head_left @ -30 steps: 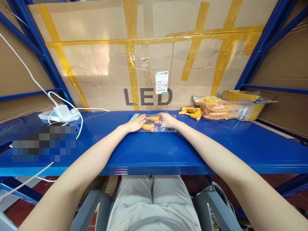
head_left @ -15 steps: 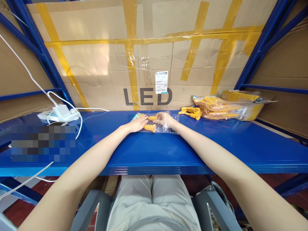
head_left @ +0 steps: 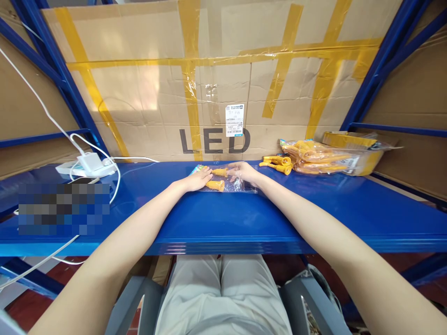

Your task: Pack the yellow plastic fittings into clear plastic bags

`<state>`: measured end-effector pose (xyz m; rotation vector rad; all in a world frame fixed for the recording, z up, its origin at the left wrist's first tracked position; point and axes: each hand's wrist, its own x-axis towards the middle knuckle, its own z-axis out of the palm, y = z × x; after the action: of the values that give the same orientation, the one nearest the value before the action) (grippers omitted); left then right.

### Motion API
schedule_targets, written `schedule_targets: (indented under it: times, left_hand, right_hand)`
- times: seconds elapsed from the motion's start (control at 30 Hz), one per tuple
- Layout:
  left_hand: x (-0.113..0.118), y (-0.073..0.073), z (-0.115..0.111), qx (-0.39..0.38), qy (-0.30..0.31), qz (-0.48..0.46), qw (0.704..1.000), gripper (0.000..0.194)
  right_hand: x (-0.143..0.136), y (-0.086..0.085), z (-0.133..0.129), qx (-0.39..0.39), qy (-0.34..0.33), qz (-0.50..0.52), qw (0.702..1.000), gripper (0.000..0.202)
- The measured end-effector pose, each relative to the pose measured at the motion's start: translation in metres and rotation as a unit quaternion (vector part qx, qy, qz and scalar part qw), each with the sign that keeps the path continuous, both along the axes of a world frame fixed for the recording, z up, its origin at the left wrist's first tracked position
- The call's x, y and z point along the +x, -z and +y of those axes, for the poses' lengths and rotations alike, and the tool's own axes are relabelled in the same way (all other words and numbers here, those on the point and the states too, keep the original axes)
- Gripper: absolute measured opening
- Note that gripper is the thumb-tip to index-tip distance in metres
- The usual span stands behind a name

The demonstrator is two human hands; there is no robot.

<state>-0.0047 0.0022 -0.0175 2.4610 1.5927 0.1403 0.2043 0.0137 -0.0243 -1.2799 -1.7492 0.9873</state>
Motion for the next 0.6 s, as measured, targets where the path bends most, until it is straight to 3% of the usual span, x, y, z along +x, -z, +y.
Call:
schedule_targets:
  times: [0.2,0.33,0.43,0.5,0.6]
  left_hand:
    - [-0.02,0.004,0.015,-0.004,-0.021,0.007,1.0,0.071]
    - [-0.038,-0.001,0.016,-0.002,-0.044,0.015,0.999,0.072]
    - [-0.049,-0.006,0.012,-0.004,-0.064,0.025,0.998,0.07]
    - [-0.053,-0.009,0.011,-0.006,-0.079,0.037,0.996,0.07]
    - [-0.055,-0.01,0.01,-0.006,-0.091,0.048,0.995,0.071]
  right_hand:
    - [0.006,-0.012,0.005,0.007,0.022,0.052,0.998,0.02]
    - [0.031,-0.022,0.012,0.093,0.131,-0.044,0.986,0.019]
    - [0.06,-0.025,0.014,0.175,0.253,-0.265,0.914,0.019]
    - [0.077,-0.024,0.013,0.147,0.312,-0.375,0.861,0.027]
    - [0.092,-0.022,0.014,0.091,0.342,-0.454,0.818,0.036]
